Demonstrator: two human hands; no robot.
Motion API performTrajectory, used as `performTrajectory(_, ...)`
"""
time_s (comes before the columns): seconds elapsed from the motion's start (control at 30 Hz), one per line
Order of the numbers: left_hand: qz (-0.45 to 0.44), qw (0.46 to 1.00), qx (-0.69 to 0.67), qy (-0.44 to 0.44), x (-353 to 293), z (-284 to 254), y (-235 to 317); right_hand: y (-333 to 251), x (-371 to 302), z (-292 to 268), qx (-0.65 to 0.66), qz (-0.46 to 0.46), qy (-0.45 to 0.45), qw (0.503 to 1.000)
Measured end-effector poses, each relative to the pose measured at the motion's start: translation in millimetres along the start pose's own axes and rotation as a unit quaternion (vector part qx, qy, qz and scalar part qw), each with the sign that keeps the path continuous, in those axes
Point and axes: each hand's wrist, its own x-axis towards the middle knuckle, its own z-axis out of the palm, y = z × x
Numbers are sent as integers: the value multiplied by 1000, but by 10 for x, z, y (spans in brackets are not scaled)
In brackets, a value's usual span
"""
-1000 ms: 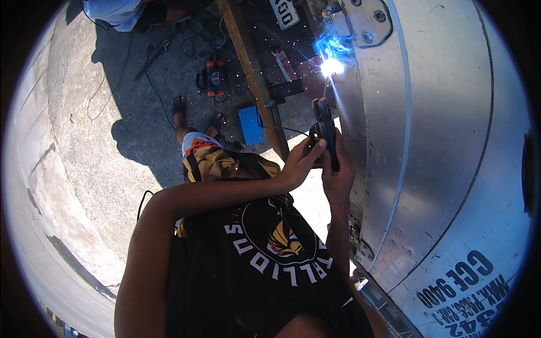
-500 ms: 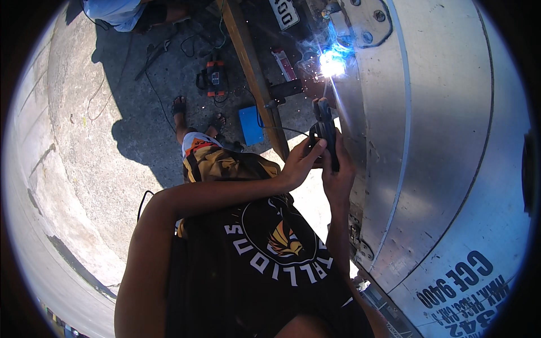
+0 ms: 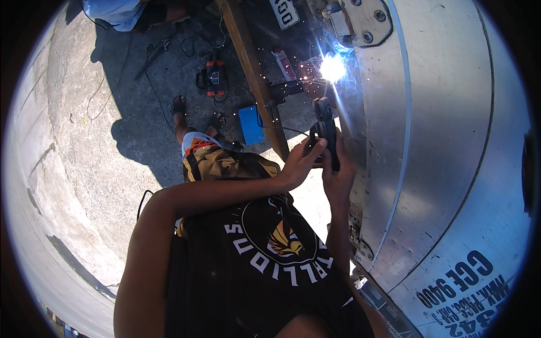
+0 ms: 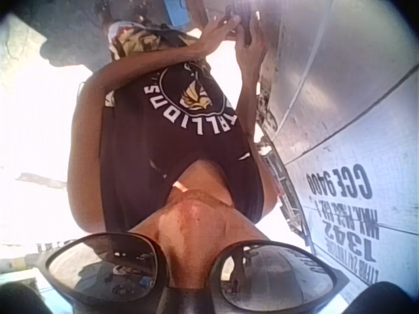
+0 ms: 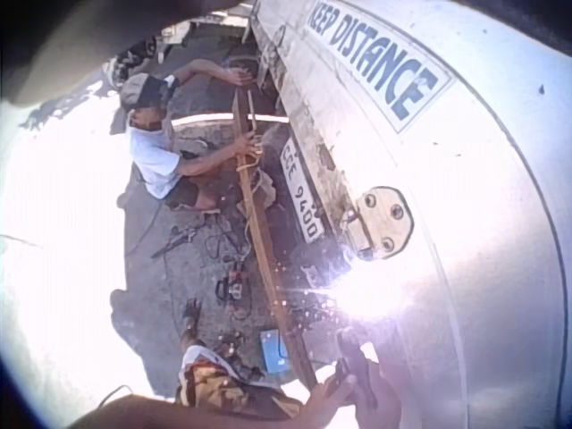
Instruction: The person welds a metal plate attached to a large cylindrical tank using a handheld welding tool. They repeatedly position the tool, create an arc, and weld along the seam while standing barefoot on a concrete surface.
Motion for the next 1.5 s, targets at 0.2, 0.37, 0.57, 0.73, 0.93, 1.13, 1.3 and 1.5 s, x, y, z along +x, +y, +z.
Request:
performTrajectory(0.2,8,1000,-26,0,22,1,-30,8,10,4,-4,-11,8,1000)
performTrajectory(0.37,5,1000,-8,-1,21,-11,-25,-15,13,-12,-6,8,-10,1000)
performTrajectory(0.57,5,1000,-2,-4,29,-5,-20,-11,18,-13,-6,6,-8,1000)
performTrajectory(0.73,4,1000,7,1,19,1,-6,26,9,-2,3,1,0,1000)
performTrajectory(0.93,18,1000,-2,8,-58,-3,3,15,25,13,5,-56,-5,998)
performTrajectory(1.13,9,1000,-15,4,-74,-37,-9,-42,-15,11,24,17,-36,999)
performTrajectory(1.3,17,1000,-14,-3,-56,-22,-21,-29,-36,23,20,35,-28,999)
performTrajectory(1.5,12,1000,-22,-3,-31,-3,-20,-18,-35,16,16,43,-24,999)
